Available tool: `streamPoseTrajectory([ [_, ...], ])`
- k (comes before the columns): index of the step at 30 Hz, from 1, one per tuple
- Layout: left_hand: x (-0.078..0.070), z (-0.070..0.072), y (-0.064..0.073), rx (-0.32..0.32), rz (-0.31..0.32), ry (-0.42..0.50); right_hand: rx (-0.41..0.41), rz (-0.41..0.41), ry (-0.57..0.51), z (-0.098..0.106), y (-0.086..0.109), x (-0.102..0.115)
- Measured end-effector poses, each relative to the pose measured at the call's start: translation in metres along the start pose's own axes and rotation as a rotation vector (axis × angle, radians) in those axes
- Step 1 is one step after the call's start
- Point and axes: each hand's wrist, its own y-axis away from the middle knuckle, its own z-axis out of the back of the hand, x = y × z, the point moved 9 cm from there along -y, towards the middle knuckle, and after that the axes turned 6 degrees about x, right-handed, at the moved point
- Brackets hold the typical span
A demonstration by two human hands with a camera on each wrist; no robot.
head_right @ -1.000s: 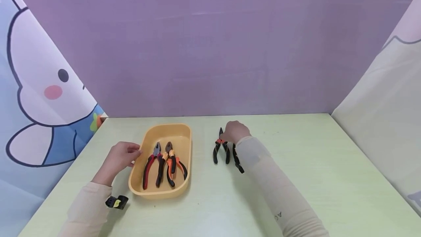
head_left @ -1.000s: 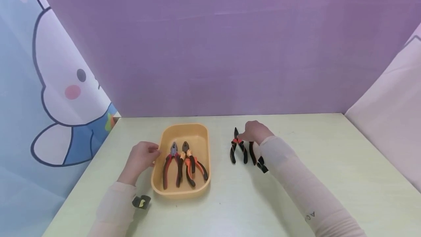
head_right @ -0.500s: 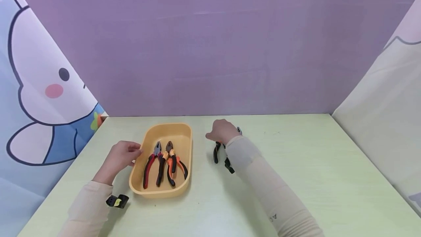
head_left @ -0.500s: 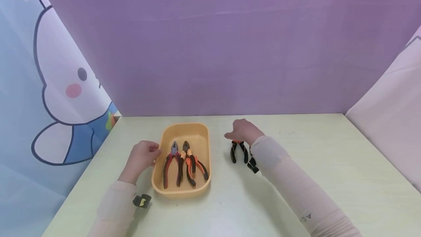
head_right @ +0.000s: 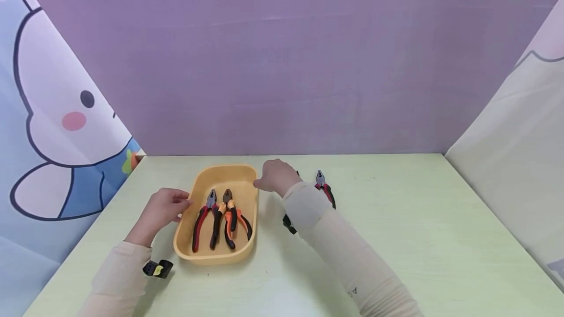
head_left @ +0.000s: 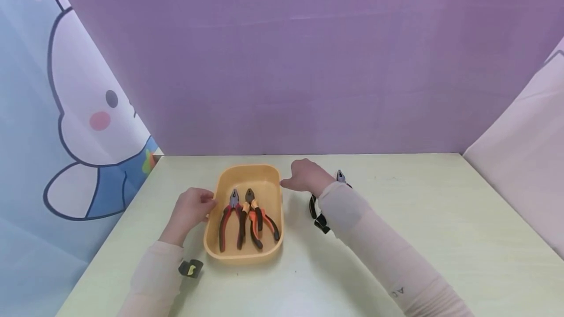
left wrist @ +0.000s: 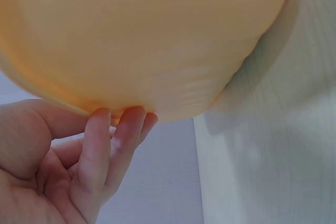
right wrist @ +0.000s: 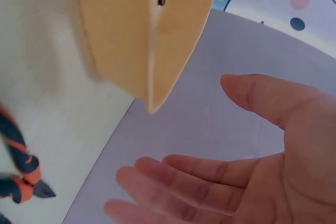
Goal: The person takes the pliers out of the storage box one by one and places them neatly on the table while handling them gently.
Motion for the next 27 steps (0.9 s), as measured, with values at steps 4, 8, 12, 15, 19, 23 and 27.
streamPoseTrajectory([
  [4, 0.001, 0.000, 0.000, -0.003, -0.012, -0.005, 0.008, 0.040, -0.018, -0.004, 0.001, 0.015],
  [8, 0.001, -0.002, 0.001, 0.000, -0.013, 0.001, 0.022, 0.074, -0.026, -0.008, 0.001, 0.030],
  [12, 0.000, -0.001, 0.001, -0.001, -0.015, 0.000, 0.028, 0.111, -0.029, -0.011, 0.000, 0.043],
  [15, -0.001, -0.001, 0.001, -0.003, -0.015, -0.004, 0.035, 0.136, -0.029, -0.015, -0.003, 0.052],
  [19, -0.002, -0.001, 0.001, 0.000, -0.015, -0.003, 0.053, 0.157, -0.026, -0.021, -0.006, 0.064],
  [23, -0.002, -0.002, 0.001, 0.001, -0.013, -0.006, 0.090, 0.167, -0.038, -0.030, -0.007, 0.072],
  [27, -0.002, -0.003, 0.001, 0.002, -0.012, -0.003, 0.087, 0.175, 0.018, -0.037, -0.010, 0.077],
])
